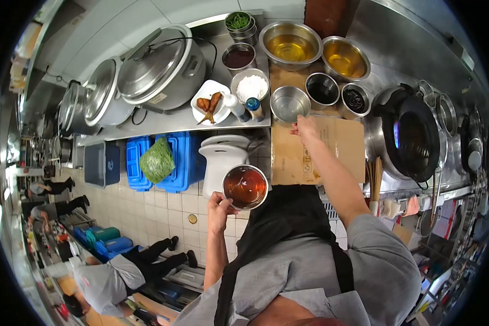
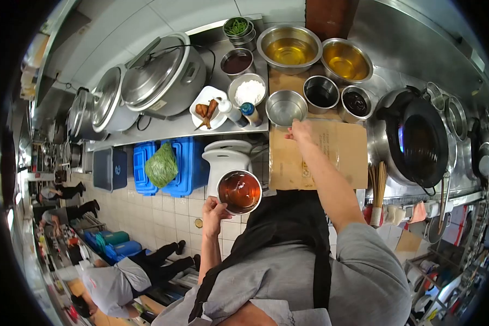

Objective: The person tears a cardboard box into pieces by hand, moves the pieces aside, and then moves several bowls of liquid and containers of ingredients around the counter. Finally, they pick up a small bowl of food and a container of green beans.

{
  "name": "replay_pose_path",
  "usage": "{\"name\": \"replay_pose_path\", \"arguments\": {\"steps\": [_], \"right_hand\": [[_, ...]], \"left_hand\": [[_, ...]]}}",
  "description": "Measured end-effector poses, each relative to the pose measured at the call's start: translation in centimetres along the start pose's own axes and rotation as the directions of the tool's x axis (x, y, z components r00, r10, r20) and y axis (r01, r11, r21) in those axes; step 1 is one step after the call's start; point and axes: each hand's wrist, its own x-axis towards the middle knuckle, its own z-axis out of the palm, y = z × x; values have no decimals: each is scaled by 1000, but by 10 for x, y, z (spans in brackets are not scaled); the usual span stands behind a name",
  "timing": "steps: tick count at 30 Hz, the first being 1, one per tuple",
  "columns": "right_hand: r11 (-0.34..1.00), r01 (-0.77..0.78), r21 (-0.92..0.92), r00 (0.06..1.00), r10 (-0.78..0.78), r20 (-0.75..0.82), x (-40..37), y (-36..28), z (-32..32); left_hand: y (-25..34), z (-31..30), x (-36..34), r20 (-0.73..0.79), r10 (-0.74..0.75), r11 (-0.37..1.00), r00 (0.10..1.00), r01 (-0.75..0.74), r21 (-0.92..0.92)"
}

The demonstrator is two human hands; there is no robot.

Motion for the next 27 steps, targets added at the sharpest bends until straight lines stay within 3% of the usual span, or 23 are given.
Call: {"name": "replay_pose_path", "arguments": {"steps": [10,27], "right_hand": [[990,4,143,990,16,-141,47,-17,38],[982,-5,190,990,31,-134,86,-43,61]], "left_hand": [[36,10,68,60,-58,996,997,54,64],[48,38,111,136,-64,993,989,50,105]]}}
